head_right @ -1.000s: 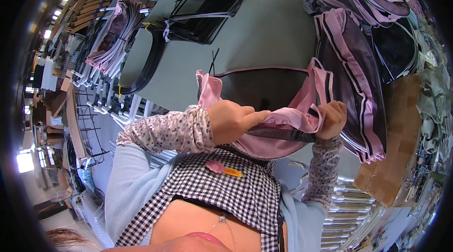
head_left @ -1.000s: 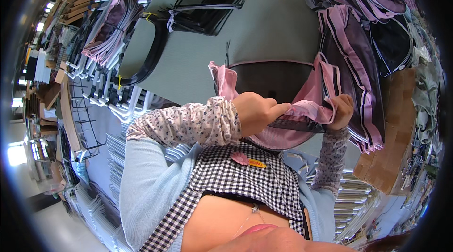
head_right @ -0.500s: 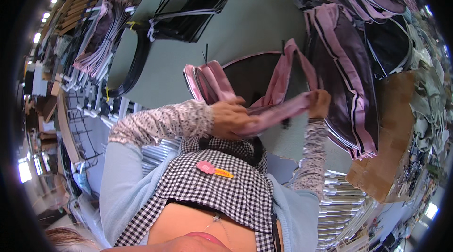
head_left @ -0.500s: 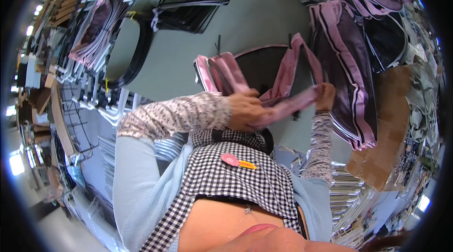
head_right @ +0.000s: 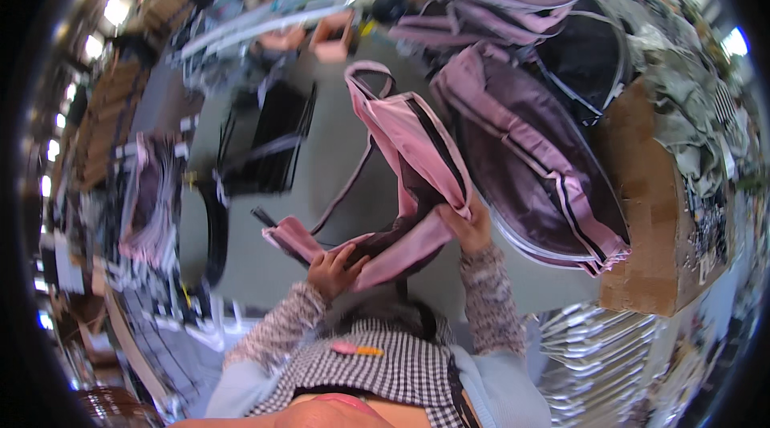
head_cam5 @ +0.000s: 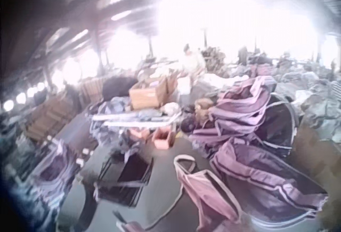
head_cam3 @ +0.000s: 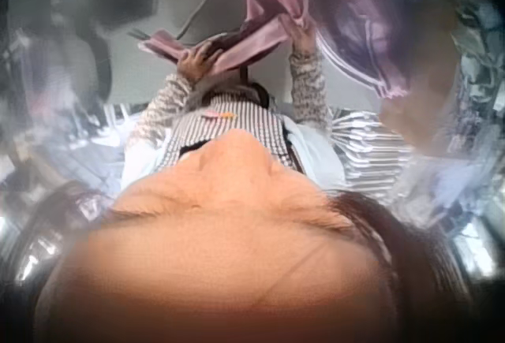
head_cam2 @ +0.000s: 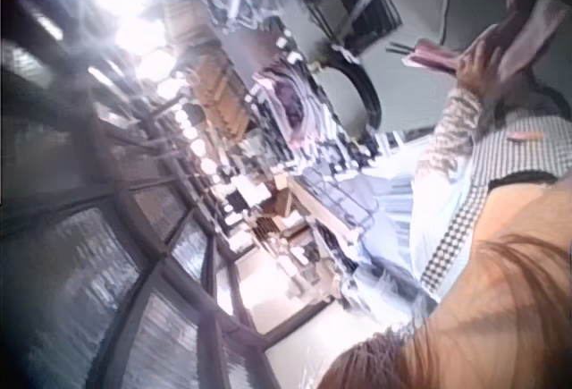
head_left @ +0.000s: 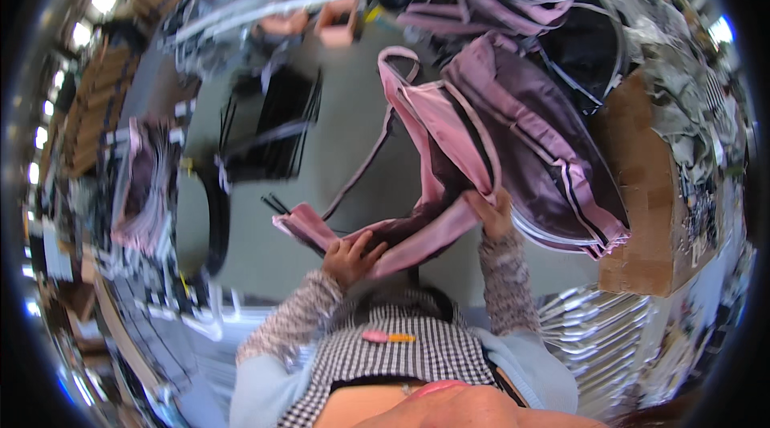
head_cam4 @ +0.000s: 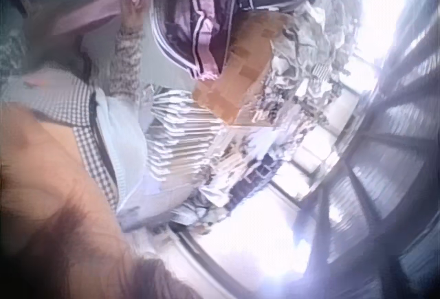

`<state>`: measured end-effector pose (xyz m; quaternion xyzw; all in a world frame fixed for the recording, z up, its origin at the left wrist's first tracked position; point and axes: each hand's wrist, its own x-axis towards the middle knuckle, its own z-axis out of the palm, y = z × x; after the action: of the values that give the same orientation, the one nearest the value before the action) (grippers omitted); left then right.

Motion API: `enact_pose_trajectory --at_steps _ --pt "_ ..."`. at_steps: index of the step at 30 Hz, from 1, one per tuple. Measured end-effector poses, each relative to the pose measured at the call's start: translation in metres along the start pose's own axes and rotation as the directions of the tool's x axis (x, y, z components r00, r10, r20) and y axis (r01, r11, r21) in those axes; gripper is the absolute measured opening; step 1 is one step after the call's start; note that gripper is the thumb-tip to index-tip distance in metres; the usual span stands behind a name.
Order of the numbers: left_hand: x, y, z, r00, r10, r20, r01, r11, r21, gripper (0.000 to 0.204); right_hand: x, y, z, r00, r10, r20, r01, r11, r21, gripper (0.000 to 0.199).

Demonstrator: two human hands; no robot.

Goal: The person inserts black plastic hangers into pink fabric bags, then folds and places each bag into a larger purple bag. The process is repeated for multiple units.

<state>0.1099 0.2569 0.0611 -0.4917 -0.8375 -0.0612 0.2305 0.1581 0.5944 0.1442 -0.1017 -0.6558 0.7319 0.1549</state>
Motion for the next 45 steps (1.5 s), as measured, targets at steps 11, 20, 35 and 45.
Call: enact_pose_trajectory --at_steps 11,20,35,45 --pt "0.516 -0.119 -0.081 0.811 0.264 -0.522 -0.162 0.959 0.233 0.066 0.018 -0.001 -0.067 0.822 -0.271 -0.501 0.328 0.944 0.028 0.022" --pt "0.700 -0.116 0.080 0.992 -0.118 -0.049 0.114 0.990 -0.085 0.093 -0.003 0.030 -0.208 0.615 -0.596 -0.516 -0.456 0.266 -0.850 0.043" --pt "0.425 -0.042 0.089 1.000 0.018 0.007 -0.012 0.858 -0.513 0.054 0.064 0.021 -0.288 0.963 -0.005 -0.271 -0.267 0.162 -0.950 0.078" --pt "0.218 0.064 0.035 0.656 0.250 0.712 0.609 -0.733 -0.303 0.058 -0.028 -0.079 -0.063 0.960 0.102 0.261 0.097 0.752 -0.652 0.024"
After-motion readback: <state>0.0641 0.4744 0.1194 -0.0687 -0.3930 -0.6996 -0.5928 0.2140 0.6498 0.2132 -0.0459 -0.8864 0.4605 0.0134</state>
